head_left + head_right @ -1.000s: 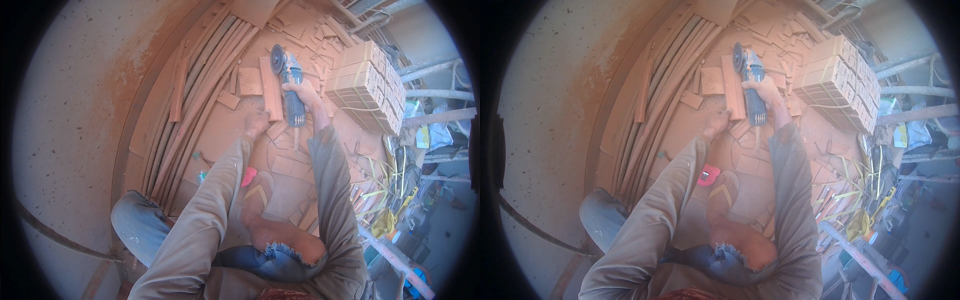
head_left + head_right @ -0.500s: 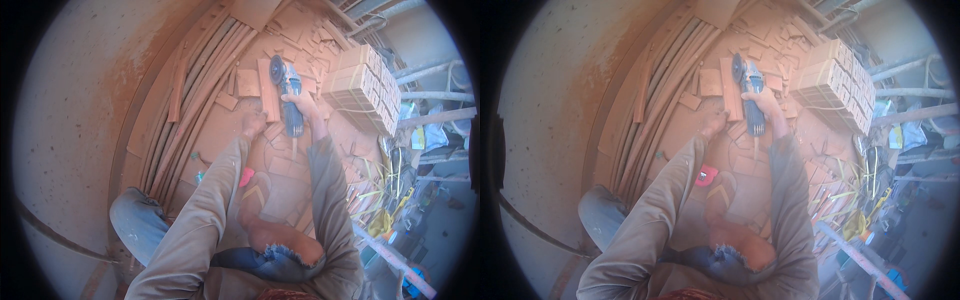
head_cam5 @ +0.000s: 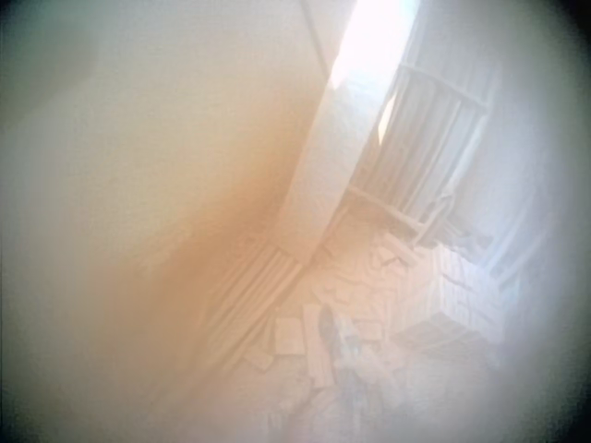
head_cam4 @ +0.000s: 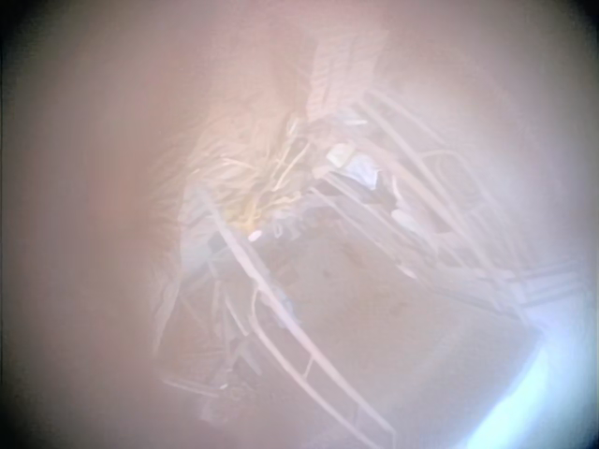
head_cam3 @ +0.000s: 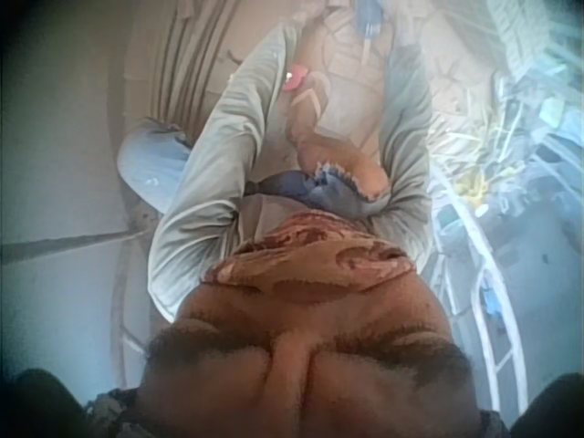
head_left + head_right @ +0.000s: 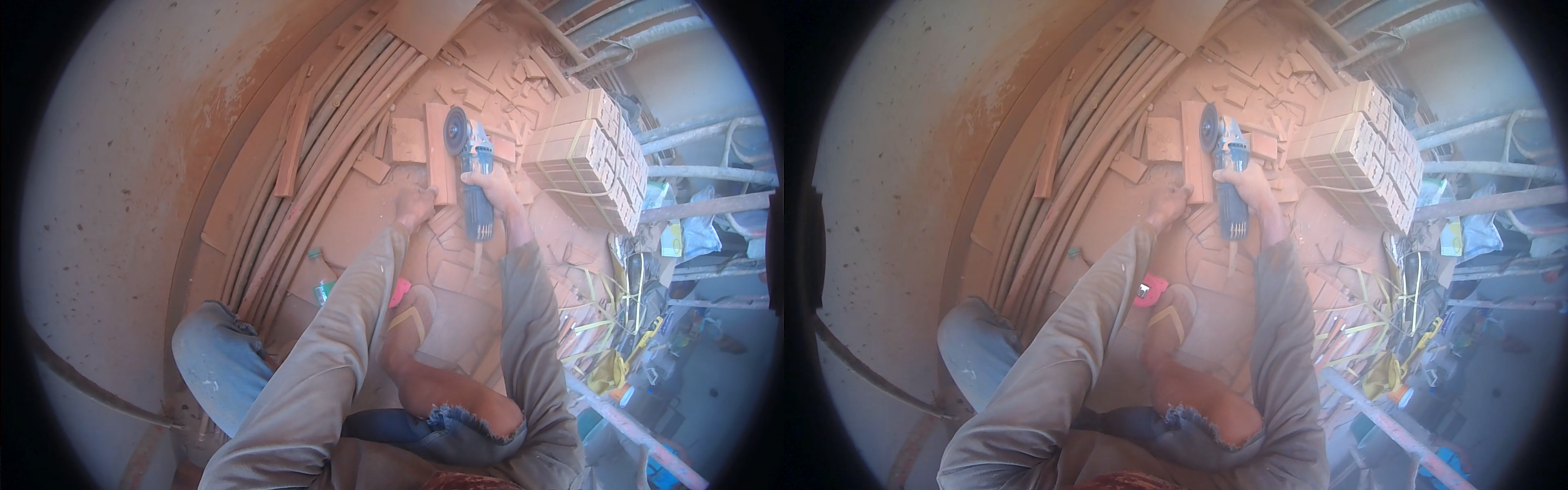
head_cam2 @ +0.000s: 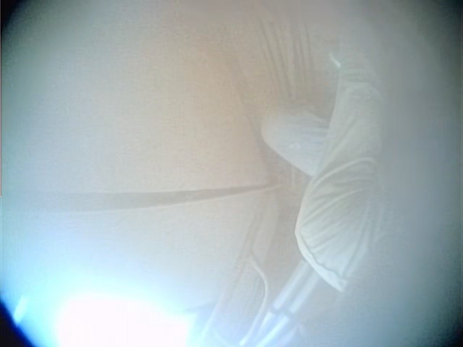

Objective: The person uses an angle grinder to cut and shape small wooden planks. They hold the wood with one hand and operate the tool with the other, generating sawdust as they work. The person occasionally adjusts the wood's position to continue cutting.

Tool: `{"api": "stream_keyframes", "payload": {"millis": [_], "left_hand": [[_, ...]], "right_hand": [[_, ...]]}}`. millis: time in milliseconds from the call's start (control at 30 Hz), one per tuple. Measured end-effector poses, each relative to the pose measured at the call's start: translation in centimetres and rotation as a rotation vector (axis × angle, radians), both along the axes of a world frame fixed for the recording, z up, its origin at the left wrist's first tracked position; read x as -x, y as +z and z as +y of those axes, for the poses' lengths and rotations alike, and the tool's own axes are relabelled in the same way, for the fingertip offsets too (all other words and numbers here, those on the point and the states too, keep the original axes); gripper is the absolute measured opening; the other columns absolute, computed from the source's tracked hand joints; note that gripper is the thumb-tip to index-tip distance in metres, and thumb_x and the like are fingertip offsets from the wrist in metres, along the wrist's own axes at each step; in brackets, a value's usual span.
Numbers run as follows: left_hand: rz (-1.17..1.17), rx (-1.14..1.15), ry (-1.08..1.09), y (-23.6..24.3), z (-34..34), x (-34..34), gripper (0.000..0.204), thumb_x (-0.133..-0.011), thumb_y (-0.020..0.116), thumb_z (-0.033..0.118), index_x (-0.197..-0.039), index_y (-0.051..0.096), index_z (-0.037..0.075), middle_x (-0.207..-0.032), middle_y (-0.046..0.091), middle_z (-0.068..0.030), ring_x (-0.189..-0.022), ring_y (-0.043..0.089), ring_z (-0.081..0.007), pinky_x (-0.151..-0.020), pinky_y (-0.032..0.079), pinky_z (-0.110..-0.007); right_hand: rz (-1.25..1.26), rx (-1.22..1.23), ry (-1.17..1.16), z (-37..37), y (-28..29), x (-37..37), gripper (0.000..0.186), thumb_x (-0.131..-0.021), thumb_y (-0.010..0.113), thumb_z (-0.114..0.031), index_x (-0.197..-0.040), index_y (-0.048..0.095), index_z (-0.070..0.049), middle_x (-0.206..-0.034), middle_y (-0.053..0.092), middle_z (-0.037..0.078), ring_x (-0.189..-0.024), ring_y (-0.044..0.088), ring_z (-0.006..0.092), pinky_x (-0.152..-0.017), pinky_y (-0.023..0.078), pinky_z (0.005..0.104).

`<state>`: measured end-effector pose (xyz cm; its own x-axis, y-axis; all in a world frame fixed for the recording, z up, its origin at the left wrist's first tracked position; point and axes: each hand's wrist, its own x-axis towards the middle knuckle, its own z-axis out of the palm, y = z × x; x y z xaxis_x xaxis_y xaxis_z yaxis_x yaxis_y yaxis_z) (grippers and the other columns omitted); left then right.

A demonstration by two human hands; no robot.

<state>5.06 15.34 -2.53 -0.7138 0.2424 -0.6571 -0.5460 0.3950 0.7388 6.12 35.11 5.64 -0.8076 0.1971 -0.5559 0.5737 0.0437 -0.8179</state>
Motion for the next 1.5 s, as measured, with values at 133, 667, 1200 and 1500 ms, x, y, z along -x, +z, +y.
{"api": "stream_keyframes", "payload": {"millis": [133, 667, 1200, 1500], "left_hand": [[0.004, -0.015, -0.002, -0.5, -0.1, 0.0, 0.047, -0.094, 0.064, 0.041, -0.072, 0.075, 0.000, -0.073, 0.073, -0.0190, -0.076, 0.073, -0.0324, -0.076, 0.053, -0.044], [-0.025, -0.020, -0.067, 0.3, -0.2, 0.1, 0.043, -0.100, 0.061, 0.040, -0.091, 0.074, -0.001, -0.079, 0.075, -0.0143, -0.069, 0.071, -0.0217, -0.071, 0.054, -0.038], [-0.051, -0.066, -0.047, -1.0, 0.3, -0.2, 0.044, -0.101, 0.061, 0.040, -0.094, 0.074, -0.002, -0.080, 0.074, -0.0134, -0.070, 0.071, -0.0200, -0.070, 0.055, -0.037], [-0.053, -0.068, -0.043, -1.3, 0.1, -0.2, 0.043, -0.101, 0.062, 0.039, -0.096, 0.074, -0.002, -0.077, 0.073, -0.0128, -0.067, 0.069, -0.0199, -0.068, 0.054, -0.037]], "right_hand": [[-0.002, -0.016, 0.003, -0.6, 0.6, -0.7, 0.040, -0.079, 0.080, -0.013, -0.114, 0.065, 0.001, -0.100, 0.069, 0.006, -0.087, 0.066, 0.0161, -0.077, 0.055, 0.0348], [0.011, -0.034, 0.040, -0.3, 0.3, -4.3, 0.053, -0.079, 0.081, -0.015, -0.125, 0.061, 0.000, -0.111, 0.066, 0.006, -0.096, 0.062, 0.0159, -0.085, 0.053, 0.0345], [-0.016, -0.048, 0.028, -1.4, 1.4, -7.2, 0.041, -0.080, 0.080, -0.014, -0.116, 0.064, -0.002, -0.099, 0.065, 0.003, -0.089, 0.063, 0.0133, -0.078, 0.053, 0.0318], [-0.008, -0.041, 0.010, -2.3, 2.3, -8.7, 0.039, -0.079, 0.080, -0.015, -0.112, 0.063, -0.003, -0.097, 0.065, 0.003, -0.084, 0.063, 0.0140, -0.075, 0.053, 0.0331]]}}
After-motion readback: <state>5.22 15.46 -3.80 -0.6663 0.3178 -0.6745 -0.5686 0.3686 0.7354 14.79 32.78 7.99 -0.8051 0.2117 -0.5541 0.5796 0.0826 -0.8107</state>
